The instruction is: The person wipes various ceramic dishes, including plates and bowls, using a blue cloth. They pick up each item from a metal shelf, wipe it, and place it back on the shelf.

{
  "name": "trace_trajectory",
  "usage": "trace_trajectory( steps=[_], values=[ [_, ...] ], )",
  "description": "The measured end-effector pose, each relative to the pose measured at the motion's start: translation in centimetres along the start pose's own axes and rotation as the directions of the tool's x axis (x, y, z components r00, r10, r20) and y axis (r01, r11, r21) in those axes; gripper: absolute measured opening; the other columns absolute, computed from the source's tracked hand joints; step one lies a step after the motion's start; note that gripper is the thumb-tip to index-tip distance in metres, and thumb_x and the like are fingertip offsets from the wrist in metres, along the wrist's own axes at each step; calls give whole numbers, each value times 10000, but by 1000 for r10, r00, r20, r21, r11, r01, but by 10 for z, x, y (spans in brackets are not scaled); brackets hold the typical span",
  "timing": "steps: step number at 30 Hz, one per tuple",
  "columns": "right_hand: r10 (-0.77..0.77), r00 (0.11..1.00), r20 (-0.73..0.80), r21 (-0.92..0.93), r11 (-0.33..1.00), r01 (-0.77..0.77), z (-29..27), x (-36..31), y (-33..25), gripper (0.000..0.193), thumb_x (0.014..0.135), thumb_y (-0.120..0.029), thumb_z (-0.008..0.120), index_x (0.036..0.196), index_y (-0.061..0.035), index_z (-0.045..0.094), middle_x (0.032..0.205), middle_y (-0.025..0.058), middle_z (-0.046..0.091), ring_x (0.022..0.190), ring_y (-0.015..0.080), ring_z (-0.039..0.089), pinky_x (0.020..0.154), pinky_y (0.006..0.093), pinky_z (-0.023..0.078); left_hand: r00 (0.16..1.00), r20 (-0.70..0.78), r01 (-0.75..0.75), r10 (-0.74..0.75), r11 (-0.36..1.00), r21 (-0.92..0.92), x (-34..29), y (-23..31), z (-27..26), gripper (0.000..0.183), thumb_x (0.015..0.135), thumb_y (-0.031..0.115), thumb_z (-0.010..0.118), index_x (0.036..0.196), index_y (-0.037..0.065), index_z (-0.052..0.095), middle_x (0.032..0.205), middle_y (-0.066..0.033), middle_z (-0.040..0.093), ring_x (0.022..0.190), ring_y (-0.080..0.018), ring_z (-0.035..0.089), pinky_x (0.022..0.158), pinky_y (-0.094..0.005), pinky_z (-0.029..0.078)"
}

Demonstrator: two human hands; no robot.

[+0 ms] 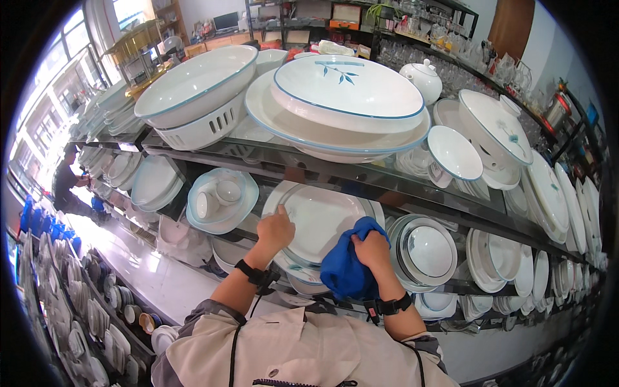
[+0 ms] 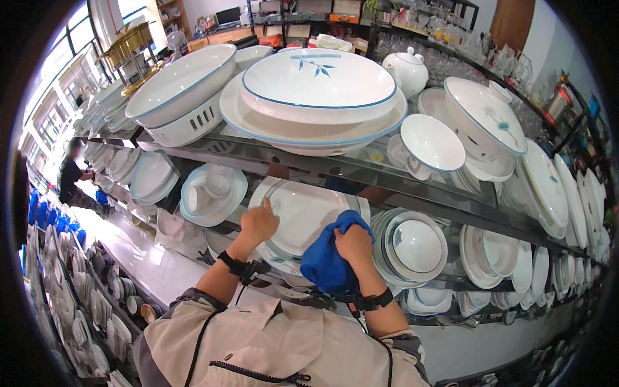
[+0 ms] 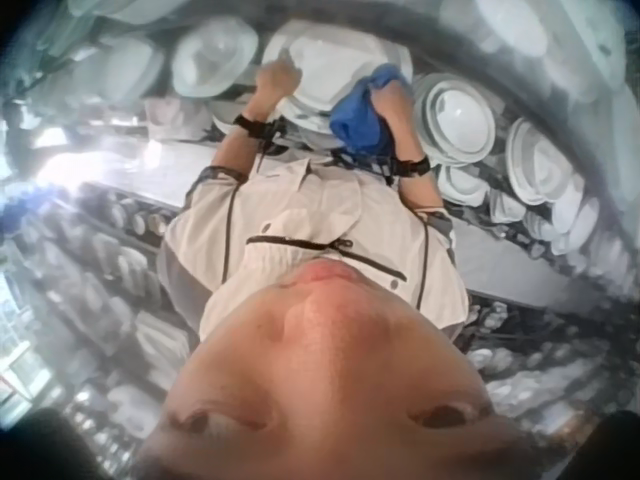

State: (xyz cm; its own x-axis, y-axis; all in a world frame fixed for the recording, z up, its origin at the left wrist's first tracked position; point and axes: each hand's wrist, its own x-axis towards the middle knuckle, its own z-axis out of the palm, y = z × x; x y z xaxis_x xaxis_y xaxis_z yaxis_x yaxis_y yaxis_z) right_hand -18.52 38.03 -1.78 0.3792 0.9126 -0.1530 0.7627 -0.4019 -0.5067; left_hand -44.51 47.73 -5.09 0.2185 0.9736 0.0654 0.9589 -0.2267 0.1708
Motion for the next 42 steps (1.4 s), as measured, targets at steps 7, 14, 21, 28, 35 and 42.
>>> trace_trajectory(
  steps=[7, 14, 21, 28, 35, 42],
  values=[
    [21, 999, -33, 39, 999, -20, 4, 0, 5, 464, 907, -393, 668, 1035, 51, 704, 1065, 309, 684, 1008, 464, 661, 903, 514, 526, 998, -28, 49, -52, 994, -99, -8, 5, -9, 622, 861, 398, 658, 1263, -40, 474, 860, -247, 700, 806, -429, 696, 718, -530, 558],
    [-33, 987, -159, 262, 962, 74, 13, -5, 22, 399, 851, -297, 694, 1024, 62, 694, 1037, 313, 683, 1007, 471, 650, 891, 476, 516, 974, -119, 160, -195, 953, -256, -22, 9, -21, 517, 888, 422, 649, 1145, -2, 505, 867, -276, 697, 810, -458, 694, 754, -541, 555],
    [-52, 988, -145, 337, 936, 99, -22, -21, 30, 406, 852, -310, 709, 1080, 26, 697, 1068, 280, 695, 1033, 451, 659, 895, 470, 516, 965, -196, 115, -173, 955, -274, -38, -9, -37, 572, 897, 414, 646, 1265, -11, 540, 835, -271, 700, 778, -458, 689, 713, -532, 550],
    [-211, 972, -100, 539, 810, 231, -32, -46, -17, 385, 835, -296, 762, 1037, 26, 705, 1004, 229, 722, 955, 378, 700, 841, 428, 531, 952, -257, 61, -165, 927, -370, -56, -69, -63, 444, 898, 358, 660, 1202, 37, 626, 685, -144, 686, 731, -382, 688, 672, -493, 530],
    [-297, 953, -62, 412, 862, 295, -1, -53, -90, 431, 815, -316, 784, 1028, 48, 694, 999, 257, 709, 950, 408, 685, 836, 430, 534, 941, -269, 71, -204, 898, -433, -66, -157, -65, 372, 857, 263, 711, 1156, 50, 656, 665, -99, 649, 667, -341, 647, 656, -452, 516],
    [-259, 961, -96, 443, 853, 274, 26, -64, -146, 401, 819, -315, 777, 1046, 7, 709, 1006, 245, 710, 960, 406, 680, 840, 425, 532, 824, -559, -55, -99, 966, -253, -41, -239, -58, 545, 749, 256, 782, 1219, 42, 607, 1064, -158, 620, 1038, -382, 525, 944, -466, 426]
  ],
)
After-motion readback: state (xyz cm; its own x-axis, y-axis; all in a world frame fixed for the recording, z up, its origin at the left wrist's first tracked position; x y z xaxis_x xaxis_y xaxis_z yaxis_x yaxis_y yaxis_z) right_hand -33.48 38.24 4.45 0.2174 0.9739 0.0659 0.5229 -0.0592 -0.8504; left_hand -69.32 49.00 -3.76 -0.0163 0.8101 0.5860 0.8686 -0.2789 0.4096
